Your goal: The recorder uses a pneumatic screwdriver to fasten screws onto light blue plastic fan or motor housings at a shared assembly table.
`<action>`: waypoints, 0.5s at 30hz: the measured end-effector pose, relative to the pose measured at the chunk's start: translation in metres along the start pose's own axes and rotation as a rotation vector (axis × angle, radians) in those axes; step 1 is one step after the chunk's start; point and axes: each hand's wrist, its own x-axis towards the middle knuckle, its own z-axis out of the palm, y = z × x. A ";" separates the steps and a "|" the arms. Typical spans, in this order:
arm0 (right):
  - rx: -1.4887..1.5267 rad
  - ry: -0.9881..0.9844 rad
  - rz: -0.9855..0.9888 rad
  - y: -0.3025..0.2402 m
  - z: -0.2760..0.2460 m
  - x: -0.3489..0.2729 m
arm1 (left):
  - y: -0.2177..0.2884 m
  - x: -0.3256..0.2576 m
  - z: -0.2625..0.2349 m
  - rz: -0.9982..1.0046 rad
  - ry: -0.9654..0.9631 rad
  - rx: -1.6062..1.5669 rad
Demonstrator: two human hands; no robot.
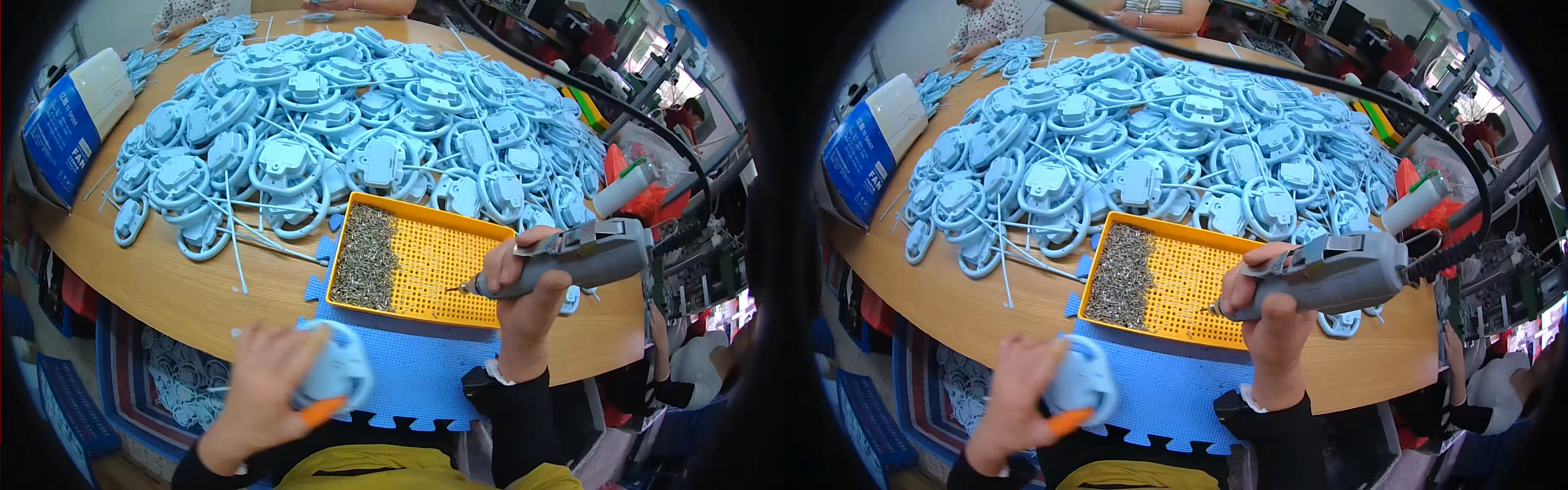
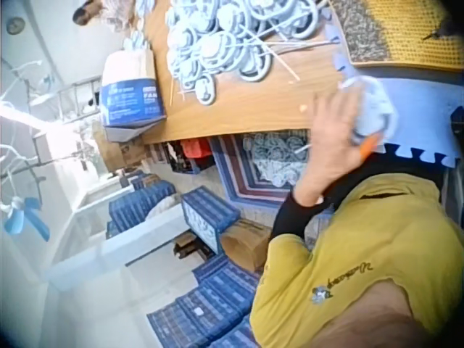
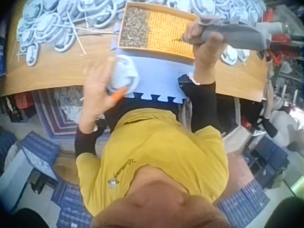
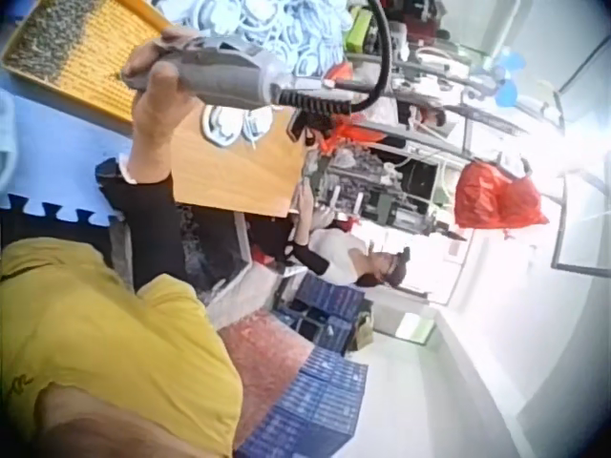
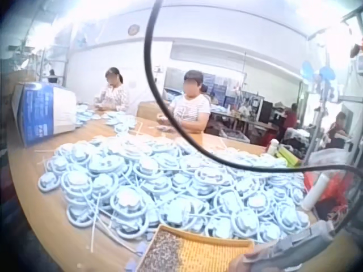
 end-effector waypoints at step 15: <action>0.013 -0.061 -0.001 0.015 -0.002 0.008 | 0.014 0.013 0.064 -0.005 0.071 0.014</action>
